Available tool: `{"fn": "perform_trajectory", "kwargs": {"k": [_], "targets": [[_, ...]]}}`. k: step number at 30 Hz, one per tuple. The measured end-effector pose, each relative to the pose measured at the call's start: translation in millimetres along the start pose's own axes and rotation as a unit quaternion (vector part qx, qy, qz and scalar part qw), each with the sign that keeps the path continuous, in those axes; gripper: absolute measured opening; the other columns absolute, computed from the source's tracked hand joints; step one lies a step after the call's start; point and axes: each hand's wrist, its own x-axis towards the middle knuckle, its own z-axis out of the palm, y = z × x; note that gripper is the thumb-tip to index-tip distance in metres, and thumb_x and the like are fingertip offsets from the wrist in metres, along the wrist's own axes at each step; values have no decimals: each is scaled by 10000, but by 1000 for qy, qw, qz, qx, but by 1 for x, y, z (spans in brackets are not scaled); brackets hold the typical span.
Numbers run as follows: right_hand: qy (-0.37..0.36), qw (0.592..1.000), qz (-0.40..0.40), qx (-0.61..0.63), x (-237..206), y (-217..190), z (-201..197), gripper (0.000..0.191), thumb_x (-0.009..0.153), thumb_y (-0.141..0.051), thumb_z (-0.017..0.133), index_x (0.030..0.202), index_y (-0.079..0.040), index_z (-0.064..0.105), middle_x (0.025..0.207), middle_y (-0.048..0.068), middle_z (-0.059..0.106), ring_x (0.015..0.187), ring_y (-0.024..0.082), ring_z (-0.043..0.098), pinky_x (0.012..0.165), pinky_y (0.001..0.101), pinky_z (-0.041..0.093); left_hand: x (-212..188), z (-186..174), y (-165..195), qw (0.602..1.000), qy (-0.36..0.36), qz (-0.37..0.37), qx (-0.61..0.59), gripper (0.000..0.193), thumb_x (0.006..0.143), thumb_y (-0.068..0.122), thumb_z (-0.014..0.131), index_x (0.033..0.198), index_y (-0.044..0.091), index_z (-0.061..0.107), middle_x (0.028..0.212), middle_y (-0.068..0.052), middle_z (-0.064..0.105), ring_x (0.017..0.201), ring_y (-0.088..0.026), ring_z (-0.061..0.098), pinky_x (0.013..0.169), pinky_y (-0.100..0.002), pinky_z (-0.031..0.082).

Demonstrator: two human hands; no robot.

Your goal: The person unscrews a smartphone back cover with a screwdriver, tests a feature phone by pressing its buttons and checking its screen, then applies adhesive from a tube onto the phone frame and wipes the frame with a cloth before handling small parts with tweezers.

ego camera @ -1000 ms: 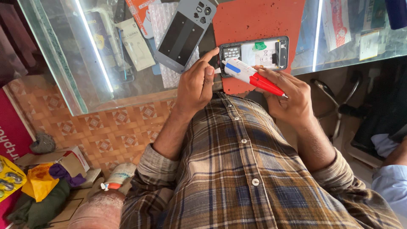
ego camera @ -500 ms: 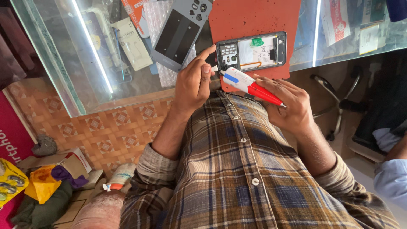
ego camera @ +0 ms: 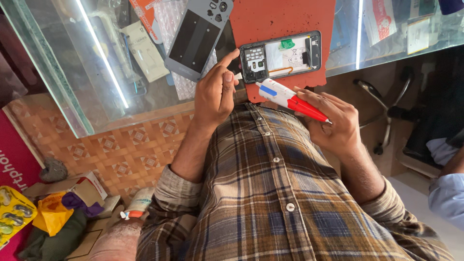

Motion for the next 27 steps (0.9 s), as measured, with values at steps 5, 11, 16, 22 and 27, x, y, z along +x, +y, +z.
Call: {"fn": "perform_trajectory", "kwargs": {"k": [5, 11, 16, 22, 27], "targets": [[16, 1000, 20, 3, -3, 1, -4, 392, 846, 68, 721, 1234, 32, 673, 1226, 202, 732, 990, 343, 756, 893, 383, 601, 0, -1, 1, 1000, -1, -3, -6, 427, 1166, 276, 388, 1471, 44, 577, 858, -41, 641, 678, -119, 617, 669, -283, 545], [29, 999, 34, -2, -6, -1, -9, 386, 867, 82, 716, 1247, 23, 680, 1226, 185, 737, 1018, 330, 764, 902, 372, 604, 0, 1, -1, 1000, 4, 7, -10, 419, 1164, 266, 390, 1397, -8, 607, 1001, -86, 715, 666, -117, 615, 649, -274, 544], [38, 998, 49, -1, -9, 0, -14, 397, 858, 87, 723, 1248, 23, 688, 1230, 190, 740, 1015, 321, 761, 900, 360, 601, 1, 2, -4, 1000, 2, 9, -9, 426, 1160, 254, 393, 1385, -32, 613, 1046, -96, 723, 677, -123, 625, 648, -275, 552], [57, 995, 79, 2, -16, 5, -20, 373, 876, 117, 663, 1237, 27, 696, 1220, 177, 745, 1006, 289, 771, 898, 341, 607, 3, 3, -5, 999, 9, 39, -15, 362, 1143, 241, 385, 1182, -38, 611, 1291, -161, 694, 671, -127, 633, 613, -270, 547], [63, 994, 93, -10, -23, 10, -29, 445, 836, 132, 632, 1266, 36, 693, 1244, 180, 740, 1058, 306, 765, 931, 342, 603, 2, 3, -4, 1000, 2, 14, -5, 403, 1155, 241, 390, 1258, -53, 645, 1244, -128, 723, 673, -128, 639, 624, -270, 548]]}}
